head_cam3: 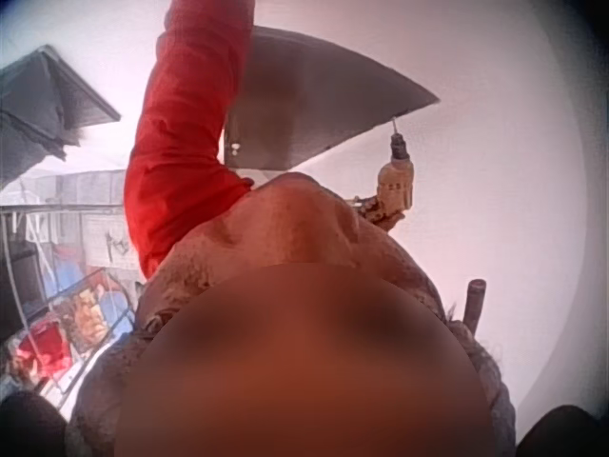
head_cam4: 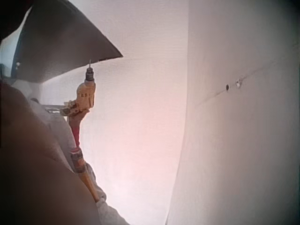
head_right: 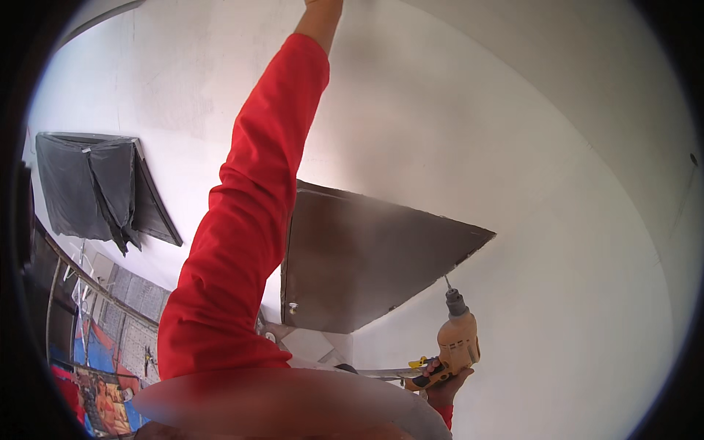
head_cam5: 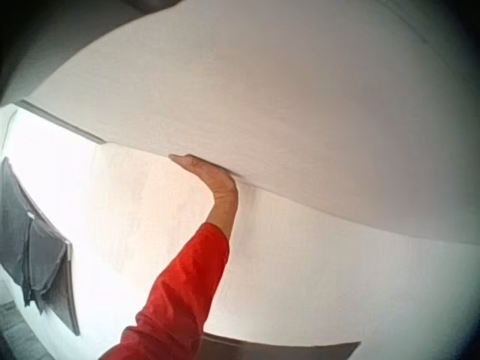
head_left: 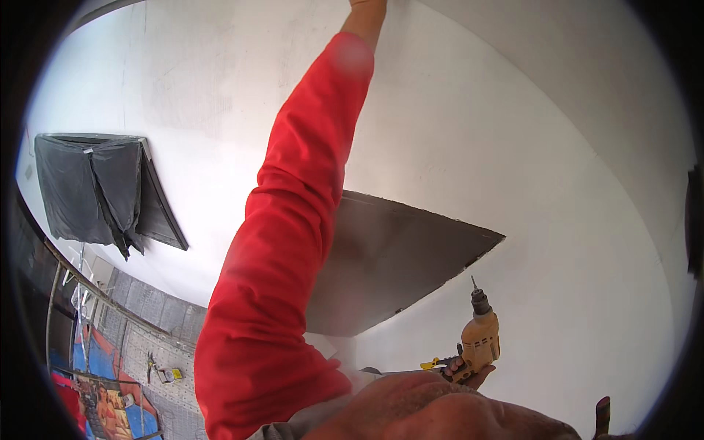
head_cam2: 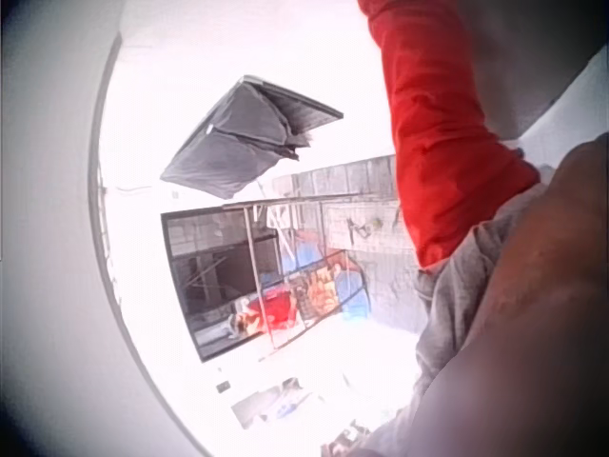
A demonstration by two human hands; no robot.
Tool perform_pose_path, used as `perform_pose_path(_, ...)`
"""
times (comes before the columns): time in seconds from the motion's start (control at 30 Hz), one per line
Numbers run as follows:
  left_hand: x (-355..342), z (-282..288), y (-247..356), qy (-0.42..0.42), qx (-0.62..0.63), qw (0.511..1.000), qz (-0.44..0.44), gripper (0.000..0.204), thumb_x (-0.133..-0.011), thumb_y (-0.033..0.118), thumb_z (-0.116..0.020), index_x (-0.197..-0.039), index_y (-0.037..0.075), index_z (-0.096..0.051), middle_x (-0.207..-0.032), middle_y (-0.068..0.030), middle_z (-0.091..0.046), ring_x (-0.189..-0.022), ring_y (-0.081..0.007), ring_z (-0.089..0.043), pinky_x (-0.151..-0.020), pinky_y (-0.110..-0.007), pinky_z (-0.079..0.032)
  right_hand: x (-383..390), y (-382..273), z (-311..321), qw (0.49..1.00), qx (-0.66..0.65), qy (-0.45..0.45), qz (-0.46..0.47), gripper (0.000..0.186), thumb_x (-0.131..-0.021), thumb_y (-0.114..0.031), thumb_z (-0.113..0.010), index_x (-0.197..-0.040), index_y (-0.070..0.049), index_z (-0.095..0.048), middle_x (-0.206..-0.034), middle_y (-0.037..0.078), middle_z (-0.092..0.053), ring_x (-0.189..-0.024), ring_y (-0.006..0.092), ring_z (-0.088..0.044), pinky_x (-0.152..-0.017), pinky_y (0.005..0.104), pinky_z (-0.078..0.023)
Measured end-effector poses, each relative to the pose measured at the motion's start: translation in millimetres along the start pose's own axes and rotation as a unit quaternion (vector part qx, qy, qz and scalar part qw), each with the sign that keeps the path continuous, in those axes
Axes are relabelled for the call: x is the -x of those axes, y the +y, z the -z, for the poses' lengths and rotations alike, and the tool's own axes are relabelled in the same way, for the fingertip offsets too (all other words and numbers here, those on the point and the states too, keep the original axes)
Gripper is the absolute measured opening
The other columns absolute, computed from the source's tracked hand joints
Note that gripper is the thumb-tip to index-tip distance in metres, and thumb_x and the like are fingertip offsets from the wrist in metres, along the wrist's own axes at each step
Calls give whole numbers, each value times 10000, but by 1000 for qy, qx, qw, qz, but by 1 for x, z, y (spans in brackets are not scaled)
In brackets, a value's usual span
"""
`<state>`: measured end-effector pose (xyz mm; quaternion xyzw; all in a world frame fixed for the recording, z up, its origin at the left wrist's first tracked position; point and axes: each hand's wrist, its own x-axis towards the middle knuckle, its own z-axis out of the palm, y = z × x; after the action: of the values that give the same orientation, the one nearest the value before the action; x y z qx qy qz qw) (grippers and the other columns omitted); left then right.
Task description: The person drills holes in the ceiling, then uses a manual toggle bolt tool to install anchors. The person repeats this sequence at multiple ceiling locations while standing on a scaffold.
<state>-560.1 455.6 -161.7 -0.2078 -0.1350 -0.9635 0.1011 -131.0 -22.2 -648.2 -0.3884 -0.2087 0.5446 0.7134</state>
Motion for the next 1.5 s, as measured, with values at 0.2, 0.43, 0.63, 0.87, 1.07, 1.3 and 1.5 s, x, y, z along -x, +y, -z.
perform_pose_path(0.2, 85, 1, 32, -290, -63, 953, -57, 1764, -525, 770, -875, -1473, -172, 277, -1573, -410, 280, -1512, -527, 179, -1254, -582, 33, -42, 33, -29, 997, -37, -65, -23, 1027, -771, -955, -449, -1190, -25, -567, -824, 81, -652, -699, 222, -652, -604, 369, -543)
perform_pose_path(0.43, 87, -18, 13, -265, -152, 951, -54, 1874, -402, 769, -911, -1447, -119, 366, -1561, -400, 315, -1508, -522, 208, -1259, -600, 5, -63, 43, -52, 986, -20, -165, -5, 1024, -711, -964, -514, -1074, -10, -594, -820, 74, -641, -731, 220, -629, -642, 381, -541)
perform_pose_path(0.63, 85, -22, -9, -235, -151, 955, -102, 1884, -380, 805, -892, -1463, -66, 380, -1577, -359, 330, -1502, -506, 249, -1257, -617, -1, -161, 21, -137, 958, -187, -215, -6, 1065, -750, -956, -486, -1322, -58, -513, -812, 77, -620, -684, 203, -606, -592, 363, -514)
perform_pose_path(0.87, 80, -24, -22, -214, -207, 948, -114, 1858, -409, 831, -866, -1470, -36, 389, -1581, -337, 341, -1496, -478, 291, -1254, -615, 55, -257, 3, -236, 907, -243, -344, 17, 894, -805, -868, -566, -1249, -92, -580, -900, 45, -625, -818, 175, -619, -639, 341, -519)
perform_pose_path(1.07, 75, -19, -23, -203, -227, 941, -150, 1788, -498, 747, -899, -1482, -26, 379, -1596, -314, 331, -1513, -457, 268, -1269, -574, 53, -303, 6, -297, 861, -315, -398, -36, 851, -807, -859, -578, -1200, -105, -610, -911, 33, -636, -851, 170, -629, -669, 344, -526)
perform_pose_path(1.3, 71, -20, -19, -185, -220, 944, -164, 1720, -562, 637, -929, -1503, -21, 352, -1608, -308, 307, -1530, -458, 219, -1279, -558, 27, -328, -22, -376, 866, -313, -388, 35, 727, -952, -783, -425, -1207, -116, -560, -921, 40, -612, -838, 191, -596, -673, 369, -506)
perform_pose_path(1.5, 71, -20, -24, -184, -209, 945, -172, 1677, -602, 616, -918, -1510, -27, 337, -1608, -306, 313, -1528, -458, 225, -1275, -565, 31, -331, -38, -407, 851, -329, -407, 48, 663, -992, -721, -385, -1179, -112, -570, -932, 55, -627, -844, 209, -613, -668, 375, -514)
